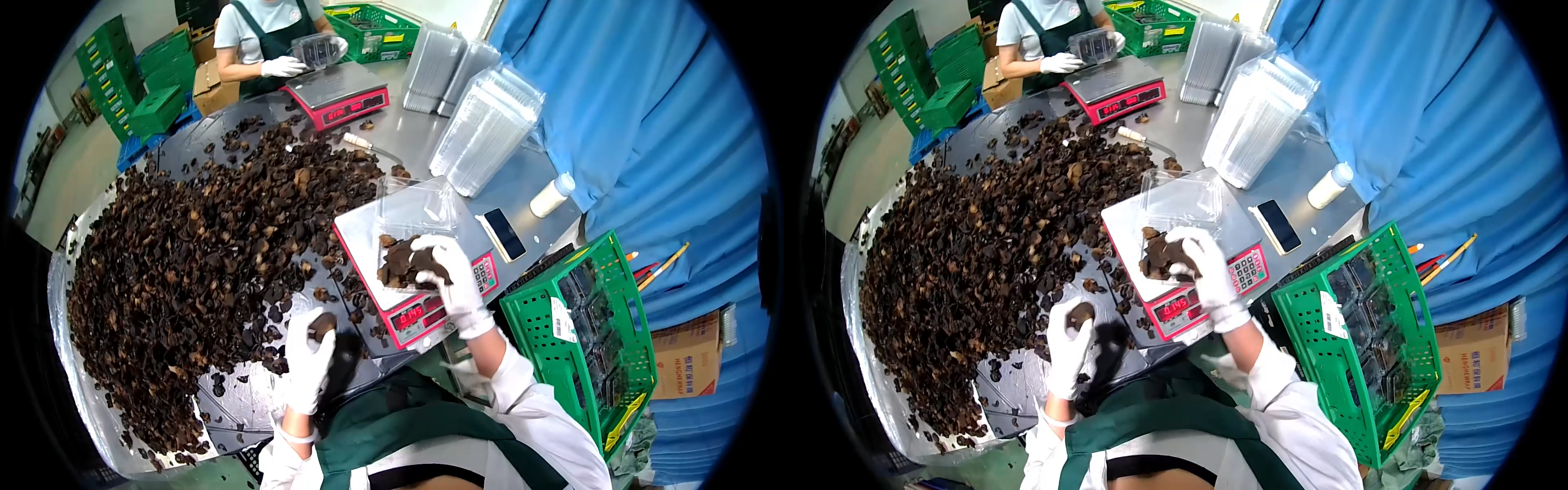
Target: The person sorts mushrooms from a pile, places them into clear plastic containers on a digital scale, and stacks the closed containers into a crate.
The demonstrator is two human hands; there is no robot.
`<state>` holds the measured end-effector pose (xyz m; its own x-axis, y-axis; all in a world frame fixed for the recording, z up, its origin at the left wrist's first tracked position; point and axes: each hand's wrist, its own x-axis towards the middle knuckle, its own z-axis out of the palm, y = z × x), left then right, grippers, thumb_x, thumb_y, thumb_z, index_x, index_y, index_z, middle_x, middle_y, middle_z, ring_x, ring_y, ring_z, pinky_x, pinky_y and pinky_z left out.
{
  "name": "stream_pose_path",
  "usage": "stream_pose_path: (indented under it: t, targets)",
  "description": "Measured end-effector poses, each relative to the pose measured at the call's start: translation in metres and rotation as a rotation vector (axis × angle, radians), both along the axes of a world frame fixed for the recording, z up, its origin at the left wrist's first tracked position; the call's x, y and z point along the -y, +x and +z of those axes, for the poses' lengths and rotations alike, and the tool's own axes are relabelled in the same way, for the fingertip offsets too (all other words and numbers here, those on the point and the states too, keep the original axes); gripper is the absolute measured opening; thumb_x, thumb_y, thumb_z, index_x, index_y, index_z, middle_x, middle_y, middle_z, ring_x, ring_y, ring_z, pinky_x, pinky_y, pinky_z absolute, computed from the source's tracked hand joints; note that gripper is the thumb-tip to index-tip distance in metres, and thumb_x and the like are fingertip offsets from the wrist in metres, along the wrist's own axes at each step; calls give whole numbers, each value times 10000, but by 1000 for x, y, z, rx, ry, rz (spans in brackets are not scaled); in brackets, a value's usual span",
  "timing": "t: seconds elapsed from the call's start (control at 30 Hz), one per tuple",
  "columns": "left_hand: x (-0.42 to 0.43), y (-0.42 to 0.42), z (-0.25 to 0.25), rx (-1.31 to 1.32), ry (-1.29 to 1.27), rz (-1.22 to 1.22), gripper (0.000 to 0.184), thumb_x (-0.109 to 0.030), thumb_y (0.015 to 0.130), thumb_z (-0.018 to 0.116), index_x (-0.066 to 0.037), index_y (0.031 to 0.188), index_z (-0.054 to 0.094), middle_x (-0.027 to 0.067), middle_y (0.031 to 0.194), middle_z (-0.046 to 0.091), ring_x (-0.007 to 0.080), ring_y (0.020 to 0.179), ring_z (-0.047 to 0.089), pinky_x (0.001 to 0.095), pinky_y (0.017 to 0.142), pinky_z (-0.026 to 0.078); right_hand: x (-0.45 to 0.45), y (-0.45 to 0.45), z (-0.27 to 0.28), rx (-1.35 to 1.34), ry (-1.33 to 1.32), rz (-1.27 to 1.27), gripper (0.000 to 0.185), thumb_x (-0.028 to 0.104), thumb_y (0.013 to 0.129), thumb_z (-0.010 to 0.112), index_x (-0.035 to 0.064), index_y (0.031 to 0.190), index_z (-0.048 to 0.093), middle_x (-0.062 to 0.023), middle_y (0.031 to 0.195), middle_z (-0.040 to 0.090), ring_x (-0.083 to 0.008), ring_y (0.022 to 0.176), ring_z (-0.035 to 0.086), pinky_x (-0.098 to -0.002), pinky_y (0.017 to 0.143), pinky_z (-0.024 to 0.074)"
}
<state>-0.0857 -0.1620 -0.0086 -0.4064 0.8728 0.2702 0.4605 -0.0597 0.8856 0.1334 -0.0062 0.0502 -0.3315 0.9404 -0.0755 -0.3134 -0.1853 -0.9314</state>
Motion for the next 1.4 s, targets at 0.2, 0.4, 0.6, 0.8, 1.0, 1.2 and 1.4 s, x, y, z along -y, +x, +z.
stream_pose_path:
  t: [0.2, 0.4, 0.6, 0.8, 1.0, 1.2, 1.4]
  targets:
    - [-42, 48, 12, 60, 28, -110, 331, -32, 783, 657, -16, 1109, 597, 112, 975, 575, 240, 896, 575, 326, 802, 465, -53, 25, -31, 530, 592, -97, 152, 55, 906, 580, 18, 1043, 633, -110, 1045, 637, -224, 993, 616, -315, 888, 471]
    - [6, 24, -62, 44, -135, 181, 332, -52, 789, 667, -22, 1110, 588, 114, 1017, 592, 248, 921, 579, 329, 815, 469, -62, 85, -11, 545, 654, -319, 210, 10, 898, 557, 3, 1097, 626, -124, 1111, 625, -200, 1082, 584, -311, 950, 446]
    - [26, 11, -79, -499, -293, 294, 580, -105, 777, 692, -53, 1319, 494, 183, 1202, 534, 351, 1126, 492, 434, 998, 384, -85, 114, -27, 424, 212, -131, 331, 149, 976, 488, 31, 1285, 516, -96, 1288, 552, -175, 1172, 533, -297, 984, 416]
    - [-52, 39, -38, 147, -178, 147, 401, -125, 929, 565, -23, 1312, 507, 88, 965, 651, 171, 843, 605, 283, 790, 487, -125, 81, -67, 201, -19, 11, 478, 215, 984, 503, 64, 1422, 382, -76, 1301, 542, -167, 1147, 548, -313, 956, 444]
    - [-79, 57, -25, 893, -224, -153, 399, -247, 1006, 456, -33, 1343, 460, 42, 899, 635, 94, 788, 588, 240, 720, 473, -48, 87, -27, 641, 726, 6, 284, 90, 872, 623, 32, 1149, 602, -139, 1099, 613, -243, 989, 615, -318, 881, 475]
    - [-63, 66, -29, 898, -255, -188, 319, -229, 980, 522, -20, 1219, 494, 57, 902, 639, 115, 782, 614, 251, 710, 490, -14, 104, -66, 764, 250, 47, 201, 127, 875, 643, 3, 1030, 611, -103, 860, 660, -200, 811, 659, -306, 731, 522]
    - [-53, 68, -38, 1058, -262, -289, 122, -84, 918, 581, -64, 973, 473, 52, 854, 620, 102, 703, 575, 229, 642, 465, -20, 108, -76, 384, -203, 285, 236, 209, 997, 437, 27, 923, 567, -42, 728, 596, -89, 637, 584, -214, 582, 475]
